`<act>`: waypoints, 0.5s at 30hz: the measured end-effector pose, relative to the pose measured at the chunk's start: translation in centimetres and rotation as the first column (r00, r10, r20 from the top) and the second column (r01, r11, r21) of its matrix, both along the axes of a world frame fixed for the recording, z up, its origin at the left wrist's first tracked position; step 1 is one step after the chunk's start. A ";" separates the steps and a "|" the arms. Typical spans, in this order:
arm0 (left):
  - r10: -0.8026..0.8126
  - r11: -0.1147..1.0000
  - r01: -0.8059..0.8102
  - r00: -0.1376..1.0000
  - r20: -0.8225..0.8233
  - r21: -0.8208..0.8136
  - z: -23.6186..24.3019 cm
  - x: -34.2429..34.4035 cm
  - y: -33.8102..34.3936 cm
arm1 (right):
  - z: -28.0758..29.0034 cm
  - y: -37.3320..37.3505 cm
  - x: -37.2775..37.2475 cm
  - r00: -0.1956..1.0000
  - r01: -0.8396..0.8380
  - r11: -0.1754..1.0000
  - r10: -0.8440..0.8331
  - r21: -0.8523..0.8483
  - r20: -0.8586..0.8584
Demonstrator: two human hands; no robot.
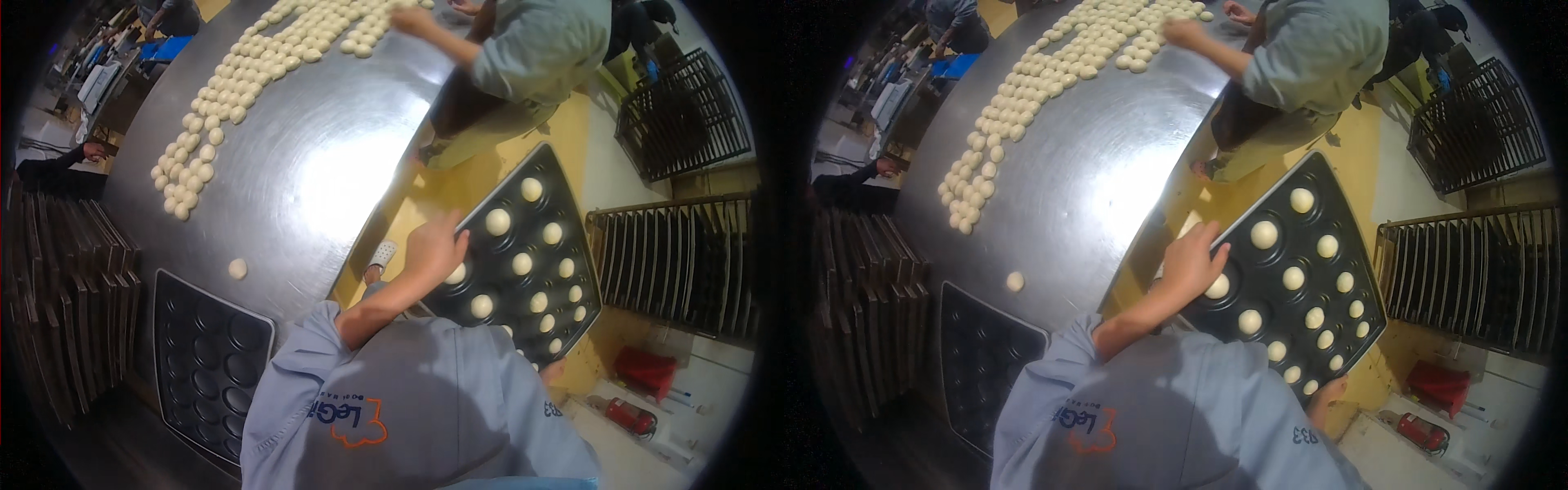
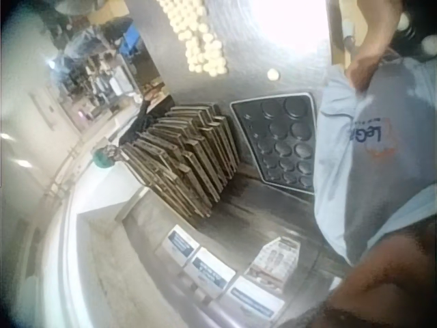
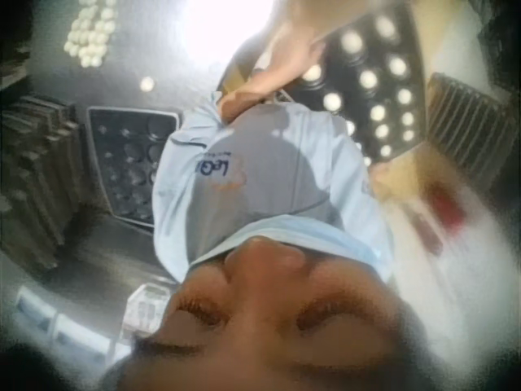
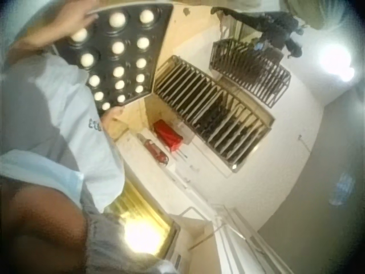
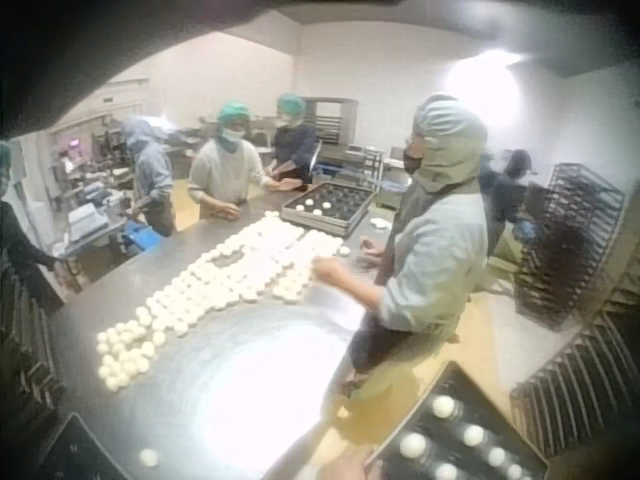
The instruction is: The person shapes dough balls by hand on a stainless steel table, places them into a muffin-style tray, and سپس slides the loaded tray into a bakery rack.
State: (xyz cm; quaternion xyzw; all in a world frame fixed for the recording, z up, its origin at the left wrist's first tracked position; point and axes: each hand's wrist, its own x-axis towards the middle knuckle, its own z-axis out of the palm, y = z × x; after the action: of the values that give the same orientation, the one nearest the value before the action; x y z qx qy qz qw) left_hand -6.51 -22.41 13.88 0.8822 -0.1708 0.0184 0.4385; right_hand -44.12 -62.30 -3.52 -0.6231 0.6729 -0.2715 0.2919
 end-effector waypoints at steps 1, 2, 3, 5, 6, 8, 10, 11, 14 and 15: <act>-0.006 1.000 0.006 1.000 -0.020 -0.005 -0.1 0.2 0.1 | 0.1 0.2 0.7 1.000 0.002 1.000 -0.002 0.000 -0.006; -0.017 1.000 0.017 0.999 -0.036 -0.007 0.1 0.3 0.3 | 0.1 0.4 1.3 1.000 0.006 1.000 -0.006 -0.001 -0.013; -0.028 1.000 0.027 0.998 -0.052 -0.010 0.2 0.2 0.5 | 0.4 0.6 1.4 1.000 0.014 1.000 -0.014 -0.006 -0.021; -0.085 0.992 0.074 0.990 -0.112 -0.101 -0.2 0.2 1.3 | 0.5 0.9 2.1 0.999 0.021 1.000 -0.022 -0.016 -0.040; -0.118 0.984 0.097 0.984 -0.137 -0.149 -1.1 0.3 1.5 | 0.6 1.2 2.1 0.998 0.030 0.999 -0.031 -0.029 -0.056; -0.145 0.975 0.113 0.976 -0.161 -0.194 -1.0 1.2 2.0 | 0.4 2.0 1.9 0.996 0.047 0.998 -0.050 -0.033 -0.076; -0.141 0.974 0.116 0.982 -0.122 -0.193 -0.8 1.9 2.0 | -0.2 3.3 2.0 0.993 0.071 0.997 -0.073 -0.020 -0.097; -0.130 0.973 0.112 0.988 -0.083 -0.200 -1.0 2.3 2.2 | 0.1 3.2 2.5 0.992 0.069 0.997 -0.071 -0.017 -0.105; -0.124 0.976 0.101 0.987 -0.106 -0.193 -1.1 3.3 3.1 | 0.9 3.3 4.2 0.990 0.069 0.998 -0.070 -0.015 -0.121; -0.130 0.975 0.106 0.985 -0.115 -0.195 -1.0 3.7 3.4 | 1.0 3.5 4.6 0.990 0.069 0.998 -0.070 -0.014 -0.126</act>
State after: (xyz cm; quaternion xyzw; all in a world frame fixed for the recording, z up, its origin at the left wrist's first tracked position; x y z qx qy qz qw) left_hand -2.78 -19.03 12.87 0.8245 -0.1921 -0.0481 0.5301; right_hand -39.57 -58.84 -2.52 -0.6166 0.7100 -0.2449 0.2359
